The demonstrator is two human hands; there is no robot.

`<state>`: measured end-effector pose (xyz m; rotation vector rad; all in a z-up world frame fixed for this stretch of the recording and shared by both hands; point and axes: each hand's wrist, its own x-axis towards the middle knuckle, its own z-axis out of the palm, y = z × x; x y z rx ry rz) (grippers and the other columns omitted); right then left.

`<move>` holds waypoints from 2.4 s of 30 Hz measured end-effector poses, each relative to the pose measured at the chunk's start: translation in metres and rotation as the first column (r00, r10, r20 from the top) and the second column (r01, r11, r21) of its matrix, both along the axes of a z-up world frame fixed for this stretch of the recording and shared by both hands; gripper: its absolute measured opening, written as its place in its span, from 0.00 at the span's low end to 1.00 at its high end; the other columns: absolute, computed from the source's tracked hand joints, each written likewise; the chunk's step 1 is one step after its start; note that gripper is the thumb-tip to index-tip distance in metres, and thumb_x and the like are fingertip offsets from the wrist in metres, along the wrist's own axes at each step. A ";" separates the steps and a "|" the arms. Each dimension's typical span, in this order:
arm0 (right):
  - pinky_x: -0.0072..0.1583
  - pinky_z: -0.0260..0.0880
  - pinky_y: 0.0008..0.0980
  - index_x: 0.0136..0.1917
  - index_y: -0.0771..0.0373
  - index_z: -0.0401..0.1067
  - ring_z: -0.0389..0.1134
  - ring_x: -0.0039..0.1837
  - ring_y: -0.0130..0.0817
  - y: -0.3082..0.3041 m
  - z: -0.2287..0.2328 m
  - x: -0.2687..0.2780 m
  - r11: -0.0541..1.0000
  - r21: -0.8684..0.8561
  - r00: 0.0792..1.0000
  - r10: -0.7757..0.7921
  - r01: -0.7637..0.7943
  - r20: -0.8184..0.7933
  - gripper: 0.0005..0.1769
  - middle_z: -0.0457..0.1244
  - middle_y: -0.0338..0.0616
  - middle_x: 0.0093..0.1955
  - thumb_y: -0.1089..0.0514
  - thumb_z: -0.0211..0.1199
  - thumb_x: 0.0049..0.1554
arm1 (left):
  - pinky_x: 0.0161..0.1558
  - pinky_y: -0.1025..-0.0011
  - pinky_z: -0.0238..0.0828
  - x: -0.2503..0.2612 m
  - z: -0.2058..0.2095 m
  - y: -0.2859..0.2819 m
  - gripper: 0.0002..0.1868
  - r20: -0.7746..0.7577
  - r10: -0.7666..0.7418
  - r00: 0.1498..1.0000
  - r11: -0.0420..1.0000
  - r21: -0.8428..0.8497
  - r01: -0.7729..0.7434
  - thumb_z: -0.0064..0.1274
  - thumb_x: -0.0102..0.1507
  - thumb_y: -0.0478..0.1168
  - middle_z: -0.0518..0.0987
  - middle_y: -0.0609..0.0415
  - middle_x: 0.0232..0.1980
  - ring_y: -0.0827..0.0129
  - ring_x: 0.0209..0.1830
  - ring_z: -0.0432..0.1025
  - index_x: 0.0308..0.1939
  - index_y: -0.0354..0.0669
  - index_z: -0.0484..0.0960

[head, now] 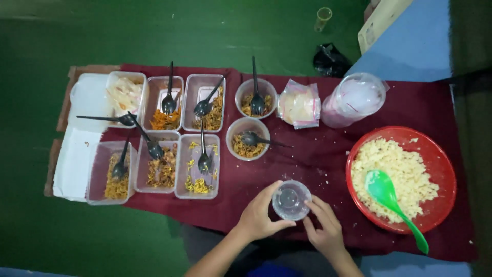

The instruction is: The person is mixing a white crumbly ingredient in a red bowl using a green plastic spoon.

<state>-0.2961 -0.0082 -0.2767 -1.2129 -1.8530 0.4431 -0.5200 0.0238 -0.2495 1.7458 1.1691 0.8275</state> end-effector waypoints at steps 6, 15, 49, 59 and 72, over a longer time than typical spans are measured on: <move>0.61 0.75 0.31 0.70 0.66 0.67 0.69 0.68 0.45 -0.009 -0.016 0.005 0.994 -0.111 0.999 -0.015 0.010 -0.049 0.28 0.65 0.56 0.69 0.66 0.64 0.56 | 0.71 0.59 0.62 0.002 0.003 -0.003 0.57 -0.030 0.030 0.999 0.997 -0.064 -0.032 0.71 0.49 0.59 0.69 0.45 0.74 0.55 0.73 0.65 0.74 0.38 0.60; 0.61 0.73 0.33 0.76 0.70 0.59 0.71 0.64 0.41 -0.016 -0.031 0.015 0.977 -0.208 0.997 -0.053 0.040 -0.057 0.42 0.64 0.55 0.70 0.57 0.70 0.53 | 0.73 0.61 0.57 0.005 -0.012 -0.007 0.57 -0.038 0.046 0.998 0.999 -0.025 -0.047 0.72 0.49 0.57 0.66 0.44 0.76 0.56 0.75 0.63 0.75 0.39 0.60; 0.47 0.76 0.37 0.66 0.72 0.71 0.74 0.49 0.46 -0.012 -0.018 0.002 0.985 -0.158 0.960 -0.109 0.070 -0.259 0.22 0.69 0.59 0.54 0.67 0.67 0.60 | 0.64 0.63 0.75 0.012 -0.005 -0.020 0.57 0.169 0.176 0.970 0.984 -0.029 -0.174 0.76 0.49 0.52 0.71 0.37 0.68 0.50 0.68 0.70 0.76 0.43 0.62; 0.59 0.70 0.46 0.61 0.66 0.79 0.69 0.57 0.51 -0.015 0.002 0.036 0.798 0.549 0.853 -0.449 0.248 0.267 0.15 0.68 0.53 0.57 0.61 0.72 0.61 | 0.69 0.54 0.69 0.007 -0.022 -0.014 0.57 0.100 0.227 0.969 0.966 0.102 -0.237 0.75 0.52 0.50 0.68 0.38 0.68 0.47 0.70 0.66 0.77 0.39 0.58; 0.50 0.59 0.51 0.55 0.65 0.80 0.59 0.44 0.56 -0.018 -0.009 0.093 0.806 0.512 0.715 -0.543 0.296 0.441 0.16 0.60 0.52 0.44 0.77 0.68 0.56 | 0.73 0.55 0.59 0.002 -0.020 -0.012 0.55 0.060 0.196 0.979 0.981 -0.009 -0.196 0.68 0.57 0.53 0.63 0.42 0.76 0.53 0.76 0.61 0.78 0.45 0.51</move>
